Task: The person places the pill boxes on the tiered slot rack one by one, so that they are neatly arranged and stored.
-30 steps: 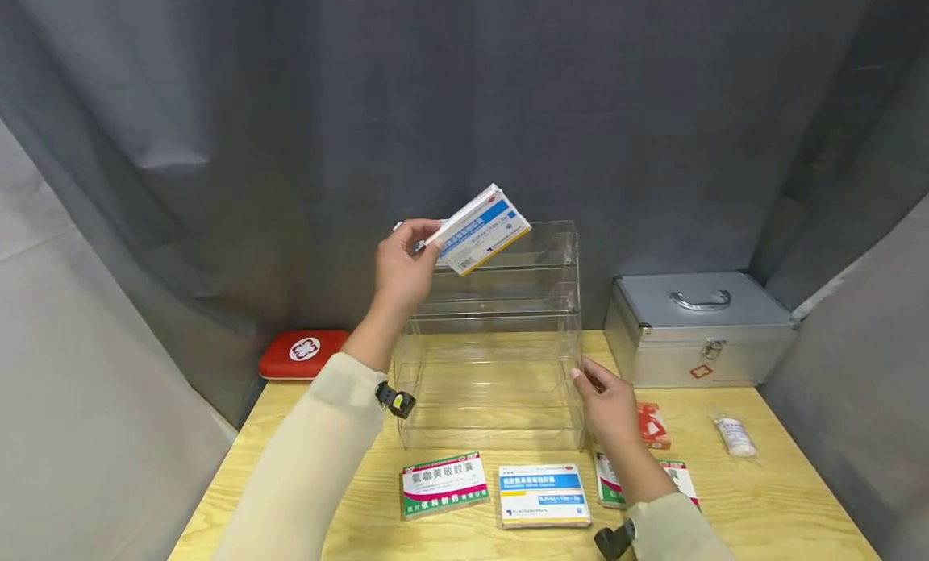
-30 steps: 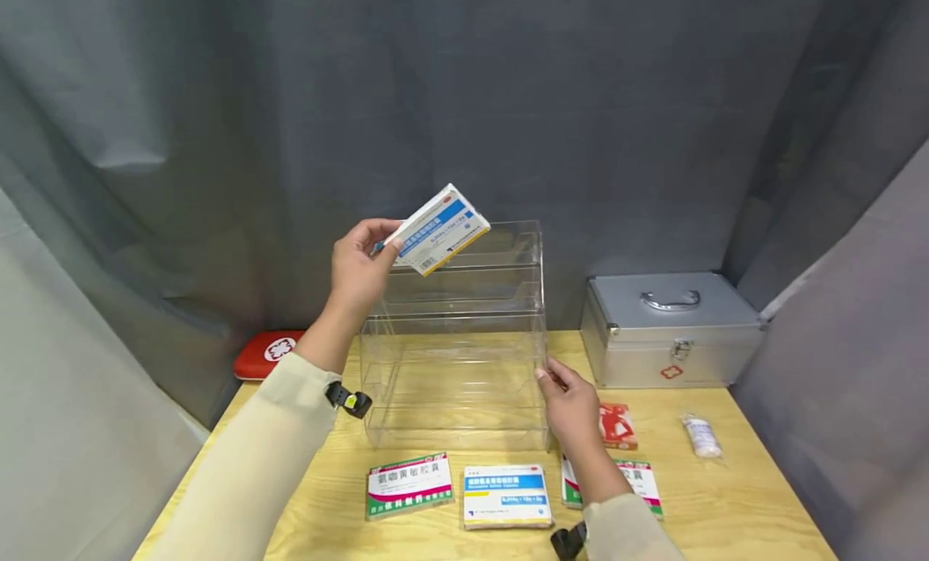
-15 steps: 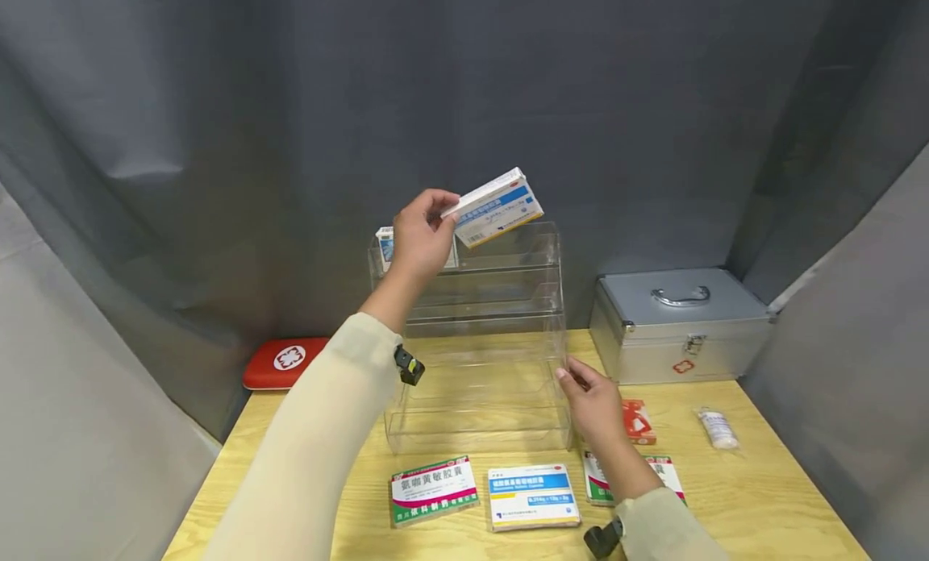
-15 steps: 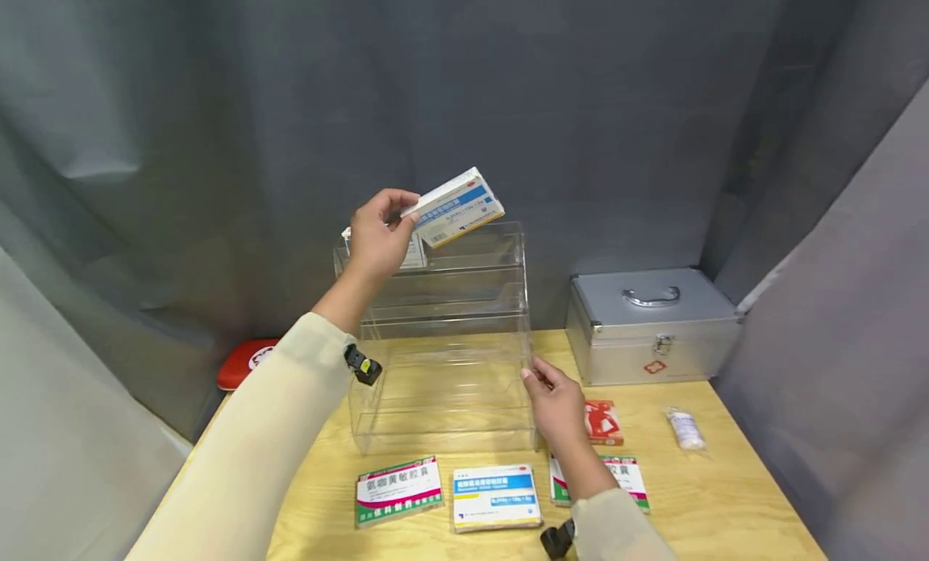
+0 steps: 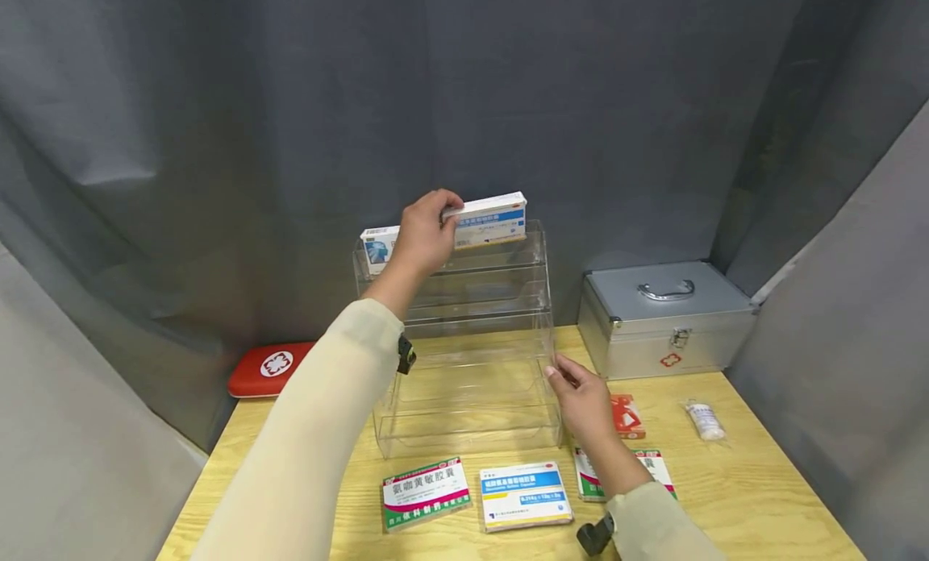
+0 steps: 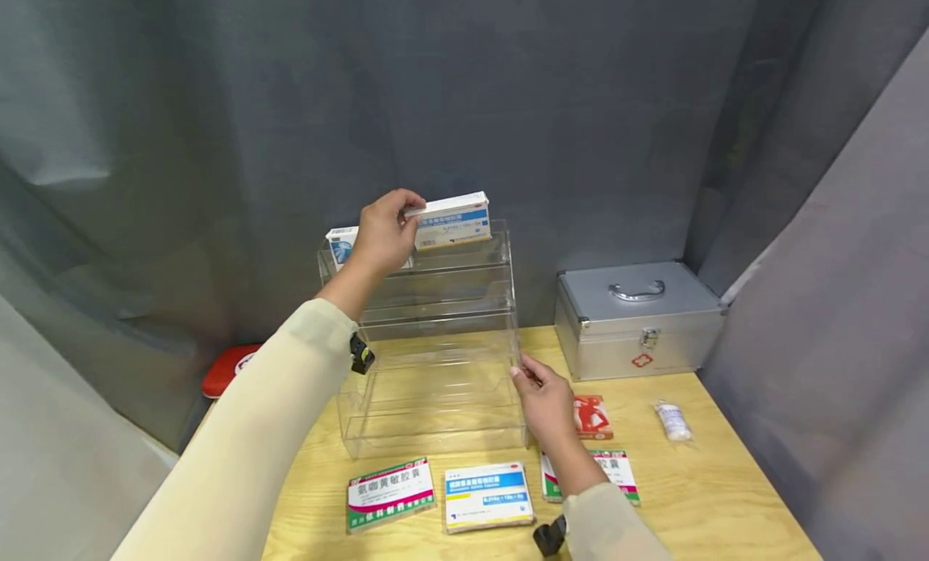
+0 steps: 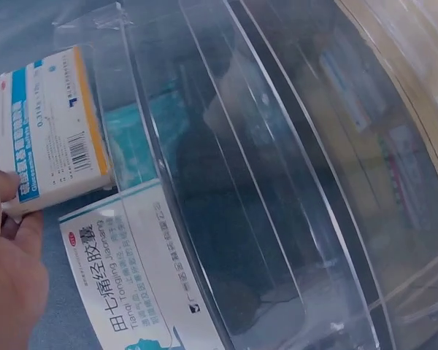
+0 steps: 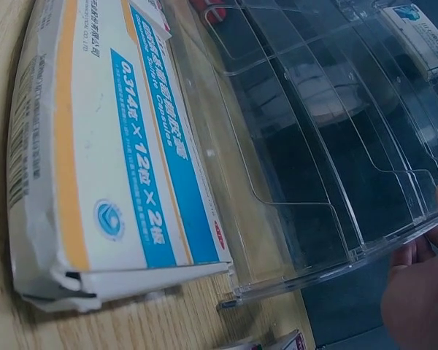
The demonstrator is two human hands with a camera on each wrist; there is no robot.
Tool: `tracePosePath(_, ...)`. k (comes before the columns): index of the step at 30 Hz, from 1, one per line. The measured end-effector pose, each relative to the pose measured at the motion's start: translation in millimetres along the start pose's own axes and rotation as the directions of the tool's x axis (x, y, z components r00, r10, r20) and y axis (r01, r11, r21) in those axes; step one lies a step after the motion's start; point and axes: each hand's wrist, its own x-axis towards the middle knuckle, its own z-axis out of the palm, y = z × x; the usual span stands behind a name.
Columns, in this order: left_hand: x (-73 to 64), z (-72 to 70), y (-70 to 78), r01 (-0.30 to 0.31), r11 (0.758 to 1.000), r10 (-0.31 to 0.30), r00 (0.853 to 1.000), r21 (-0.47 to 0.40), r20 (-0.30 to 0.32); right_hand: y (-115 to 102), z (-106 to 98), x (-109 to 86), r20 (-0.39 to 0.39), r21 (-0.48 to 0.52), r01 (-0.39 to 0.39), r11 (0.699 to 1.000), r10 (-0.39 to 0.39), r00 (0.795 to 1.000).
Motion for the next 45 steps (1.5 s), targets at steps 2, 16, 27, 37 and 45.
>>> tracePosePath(2, -0.3, 0.1, 0.4, -0.017, 0.999, 0.014, 0.998, 0.044, 0.058, 0, 0, -0.9, -0.002, 0.001, -0.001, 1.000, 0.001, 1.000)
tracePosePath(16, 3.2, 11.6, 10.2, -0.054, 0.992, 0.032, 0.982, 0.116, 0.184, 0, 0, -1.4, -0.005, -0.024, -0.007, 1.000, 0.007, 1.000)
tracePosePath(27, 1.8, 12.6, 7.3, -0.106, 0.965, 0.049, 0.972, 0.241, 0.230, 0, 3, 0.4, -0.003, 0.004, -0.004, 1.000, 0.004, 1.000)
tracePosePath(37, -12.5, 4.4, 3.1, -0.094, 0.958, 0.046, 0.983, 0.271, 0.179, -1, 9, -1.1, 0.018, 0.002, -0.008, 1.000, 0.008, 1.000)
tracePosePath(45, -68.2, -2.6, -23.8, -0.068, 0.998, 0.068, 0.969, 0.008, -0.239, 0, 12, 3.2, 0.027, -0.029, -0.005, 1.000, 0.006, 1.000)
